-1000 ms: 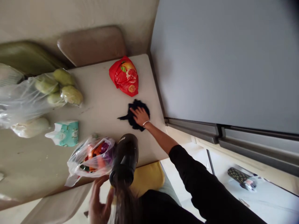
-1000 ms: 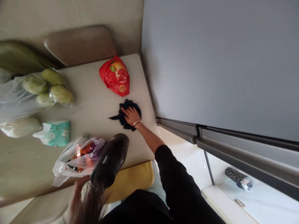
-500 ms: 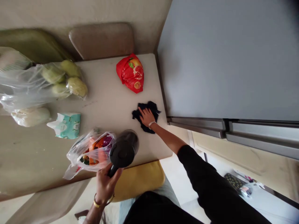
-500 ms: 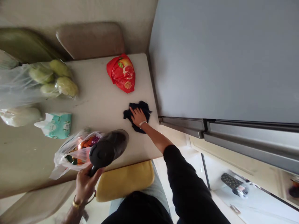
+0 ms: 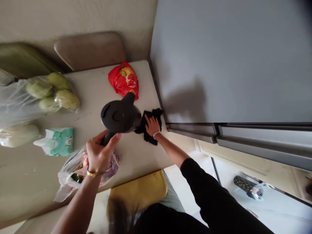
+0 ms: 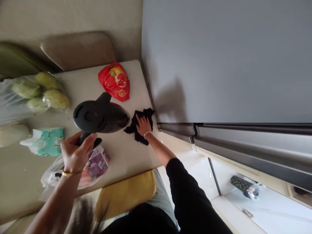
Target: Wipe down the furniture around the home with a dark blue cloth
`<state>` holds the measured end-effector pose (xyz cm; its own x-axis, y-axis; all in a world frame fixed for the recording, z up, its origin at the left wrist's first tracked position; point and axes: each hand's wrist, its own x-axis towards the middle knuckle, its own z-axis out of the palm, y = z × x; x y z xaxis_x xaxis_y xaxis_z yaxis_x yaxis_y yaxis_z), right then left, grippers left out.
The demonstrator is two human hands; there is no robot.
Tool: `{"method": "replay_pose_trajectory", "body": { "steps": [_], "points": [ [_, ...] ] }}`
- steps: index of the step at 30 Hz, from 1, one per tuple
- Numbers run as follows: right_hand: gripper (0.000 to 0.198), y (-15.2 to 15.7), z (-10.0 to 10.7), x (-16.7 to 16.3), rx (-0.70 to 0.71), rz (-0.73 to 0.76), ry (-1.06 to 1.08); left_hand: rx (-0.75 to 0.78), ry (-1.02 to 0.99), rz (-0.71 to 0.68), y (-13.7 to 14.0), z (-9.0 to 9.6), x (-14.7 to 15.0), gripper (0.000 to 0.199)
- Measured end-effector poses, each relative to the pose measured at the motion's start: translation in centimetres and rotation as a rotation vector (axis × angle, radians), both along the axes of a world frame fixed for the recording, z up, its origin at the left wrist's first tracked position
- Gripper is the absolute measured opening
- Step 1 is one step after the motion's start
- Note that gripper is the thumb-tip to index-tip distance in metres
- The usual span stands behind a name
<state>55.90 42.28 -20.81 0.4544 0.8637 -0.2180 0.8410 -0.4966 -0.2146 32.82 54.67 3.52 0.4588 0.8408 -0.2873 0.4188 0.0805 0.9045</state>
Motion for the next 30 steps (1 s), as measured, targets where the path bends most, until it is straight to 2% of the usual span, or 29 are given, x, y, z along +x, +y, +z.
{"method": "replay_pose_trajectory", "body": {
  "steps": [3,5,7,11,13,14,16,21,26,30],
  "points": [
    [0.064,7.3,-0.4,5.4,0.09,-0.176,-0.069,-0.016,-0.139,0.053,1.1,0.3,3.8,0.052],
    [0.063,8.8,-0.7,7.1,0.106,-0.157,-0.069,-0.005,-0.196,0.016,1.6,0.1,6.0,0.053],
    [0.063,5.9,-0.8,6.1,0.082,-0.117,-0.054,0.004,-0.243,-0.022,2.0,-0.3,7.8,0.053],
    [0.063,-6.0,-0.5,-1.6,-0.046,-0.006,-0.013,-0.013,-0.316,-0.059,2.2,-1.0,10.7,0.052],
    [0.064,-10.3,-0.5,-5.1,-0.101,0.03,0.017,-0.02,-0.33,-0.058,2.3,-1.4,12.0,0.053],
    [0.064,-11.5,-0.6,-6.2,-0.119,0.036,0.024,-0.016,-0.33,-0.058,2.3,-1.6,12.7,0.054],
    [0.064,-12.2,-0.7,-7.3,-0.131,0.034,0.027,-0.004,-0.32,-0.063,2.4,-2.2,13.9,0.057],
    [0.064,-10.9,-0.9,-7.5,-0.114,0.011,0.012,0.017,-0.293,-0.048,2.8,-3.5,16.3,0.056],
    [0.063,-11.4,-1.7,-7.8,-0.111,0.015,-0.016,0.048,-0.27,-0.056,3.1,-4.3,16.9,0.053],
    [0.063,-11.4,-2.5,-8.2,-0.117,0.014,-0.048,0.116,-0.169,-0.115,3.1,-4.6,17.0,0.05]
  ]
}}
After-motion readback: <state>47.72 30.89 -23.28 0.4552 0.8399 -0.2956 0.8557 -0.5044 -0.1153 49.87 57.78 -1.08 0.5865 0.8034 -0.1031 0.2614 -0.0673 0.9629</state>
